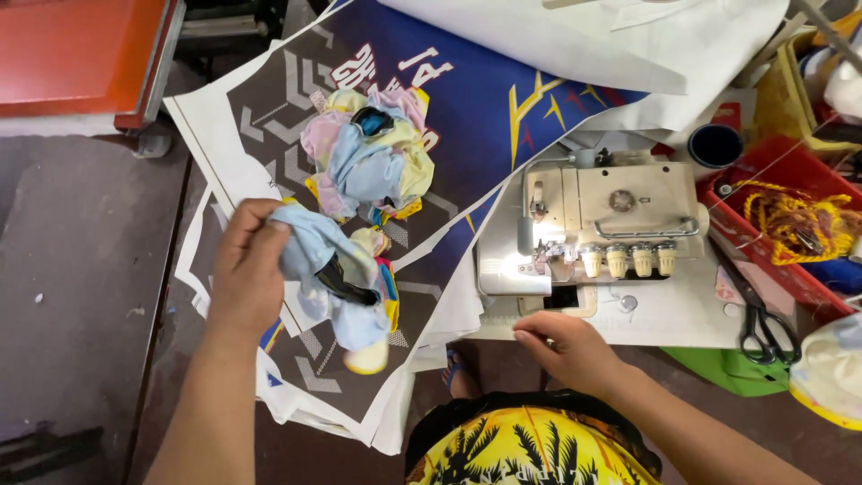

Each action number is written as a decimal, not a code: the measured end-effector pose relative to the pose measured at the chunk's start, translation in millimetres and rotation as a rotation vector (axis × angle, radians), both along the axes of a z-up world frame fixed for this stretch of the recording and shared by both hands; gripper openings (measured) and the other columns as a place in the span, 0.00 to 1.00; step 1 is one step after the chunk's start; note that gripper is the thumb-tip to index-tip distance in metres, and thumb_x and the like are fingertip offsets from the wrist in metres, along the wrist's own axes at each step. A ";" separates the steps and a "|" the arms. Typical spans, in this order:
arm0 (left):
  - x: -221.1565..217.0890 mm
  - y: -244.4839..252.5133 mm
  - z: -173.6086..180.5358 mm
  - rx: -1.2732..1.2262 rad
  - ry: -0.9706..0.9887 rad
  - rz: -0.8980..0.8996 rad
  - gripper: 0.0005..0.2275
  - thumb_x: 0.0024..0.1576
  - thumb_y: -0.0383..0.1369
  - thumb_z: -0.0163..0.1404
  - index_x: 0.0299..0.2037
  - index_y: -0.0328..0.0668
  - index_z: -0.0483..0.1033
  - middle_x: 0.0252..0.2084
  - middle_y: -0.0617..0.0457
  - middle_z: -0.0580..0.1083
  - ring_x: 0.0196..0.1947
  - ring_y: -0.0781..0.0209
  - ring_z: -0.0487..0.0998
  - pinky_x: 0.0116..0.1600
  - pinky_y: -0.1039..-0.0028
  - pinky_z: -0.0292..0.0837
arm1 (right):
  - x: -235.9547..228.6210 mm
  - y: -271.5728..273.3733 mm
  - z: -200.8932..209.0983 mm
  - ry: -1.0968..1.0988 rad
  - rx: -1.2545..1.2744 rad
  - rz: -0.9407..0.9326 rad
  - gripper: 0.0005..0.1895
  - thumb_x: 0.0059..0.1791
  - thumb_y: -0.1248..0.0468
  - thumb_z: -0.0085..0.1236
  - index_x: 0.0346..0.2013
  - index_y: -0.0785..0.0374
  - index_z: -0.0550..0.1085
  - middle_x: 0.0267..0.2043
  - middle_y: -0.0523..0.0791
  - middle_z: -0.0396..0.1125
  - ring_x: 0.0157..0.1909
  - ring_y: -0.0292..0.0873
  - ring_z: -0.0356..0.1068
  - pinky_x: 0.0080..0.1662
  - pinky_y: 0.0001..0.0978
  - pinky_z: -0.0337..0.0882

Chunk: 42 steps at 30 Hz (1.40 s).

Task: Overlocking the edges of fabric pieces using an industrial sewing machine.

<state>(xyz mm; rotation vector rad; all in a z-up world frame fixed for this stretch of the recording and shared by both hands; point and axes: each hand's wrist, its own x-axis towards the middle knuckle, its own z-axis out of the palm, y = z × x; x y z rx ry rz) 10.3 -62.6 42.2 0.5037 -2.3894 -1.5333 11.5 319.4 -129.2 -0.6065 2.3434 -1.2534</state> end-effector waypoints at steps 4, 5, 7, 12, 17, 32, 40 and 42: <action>-5.1 11.4 24.3 0.328 0.363 -0.119 0.06 0.59 0.32 0.45 0.42 0.40 0.70 0.24 0.54 0.65 0.27 0.70 0.71 0.35 0.82 0.69 | -8.8 -43.3 42.5 0.053 -0.235 -0.009 0.07 0.50 0.61 0.60 0.42 0.56 0.79 0.27 0.46 0.72 0.32 0.47 0.76 0.39 0.42 0.77; -2.6 22.4 35.7 0.328 0.364 -0.126 0.06 0.59 0.32 0.45 0.42 0.40 0.70 0.24 0.54 0.65 0.27 0.70 0.71 0.35 0.82 0.69 | -12.8 -51.3 58.2 0.057 -0.236 -0.015 0.07 0.50 0.61 0.60 0.42 0.56 0.79 0.27 0.46 0.72 0.32 0.47 0.76 0.39 0.42 0.77; 2.8 44.2 58.2 0.476 0.438 -0.190 0.06 0.60 0.33 0.45 0.43 0.40 0.67 0.25 0.55 0.66 0.27 0.71 0.71 0.36 0.82 0.70 | -21.0 -67.0 89.7 -0.245 -0.490 -0.029 0.19 0.51 0.55 0.58 0.54 0.59 0.75 0.37 0.51 0.73 0.40 0.48 0.73 0.47 0.49 0.78; -5.6 26.0 -1.5 0.282 0.286 -0.052 0.05 0.61 0.29 0.45 0.45 0.40 0.71 0.29 0.56 0.67 0.32 0.69 0.69 0.39 0.79 0.69 | -4.0 -97.3 42.0 -0.452 -0.667 -0.168 0.12 0.53 0.58 0.56 0.48 0.62 0.73 0.31 0.47 0.67 0.31 0.41 0.70 0.32 0.34 0.76; 8.9 -8.4 -100.3 -0.218 -0.391 0.099 0.15 0.63 0.38 0.47 0.59 0.46 0.71 0.55 0.53 0.75 0.50 0.58 0.77 0.59 0.68 0.67 | 30.7 -82.4 -11.8 -0.046 -0.267 0.023 0.10 0.53 0.58 0.58 0.34 0.57 0.67 0.34 0.45 0.76 0.32 0.42 0.76 0.31 0.34 0.78; 15.2 35.2 -168.5 -0.971 -0.261 -0.791 0.13 0.54 0.33 0.55 0.49 0.59 0.79 0.50 0.58 0.72 0.56 0.50 0.68 0.59 0.55 0.60 | 27.5 -97.3 7.1 -0.345 0.141 -0.100 0.19 0.52 0.45 0.48 0.51 0.52 0.66 0.49 0.43 0.71 0.47 0.46 0.75 0.45 0.43 0.72; -11.0 58.8 -78.6 -0.386 -0.192 -0.998 0.03 0.54 0.26 0.45 0.34 0.45 0.64 0.65 0.47 0.72 0.74 0.43 0.59 0.67 0.52 0.57 | 31.3 -111.5 -5.8 -0.381 -0.159 -0.212 0.07 0.51 0.58 0.63 0.35 0.56 0.76 0.36 0.41 0.69 0.37 0.39 0.63 0.42 0.30 0.65; -19.9 54.3 -40.8 -0.334 -0.251 -1.000 0.08 0.55 0.30 0.46 0.44 0.45 0.70 0.55 0.50 0.73 0.60 0.50 0.68 0.59 0.61 0.64 | 32.4 -112.0 48.7 -0.447 -0.276 -0.232 0.06 0.52 0.58 0.60 0.35 0.57 0.77 0.35 0.41 0.71 0.33 0.37 0.66 0.39 0.29 0.70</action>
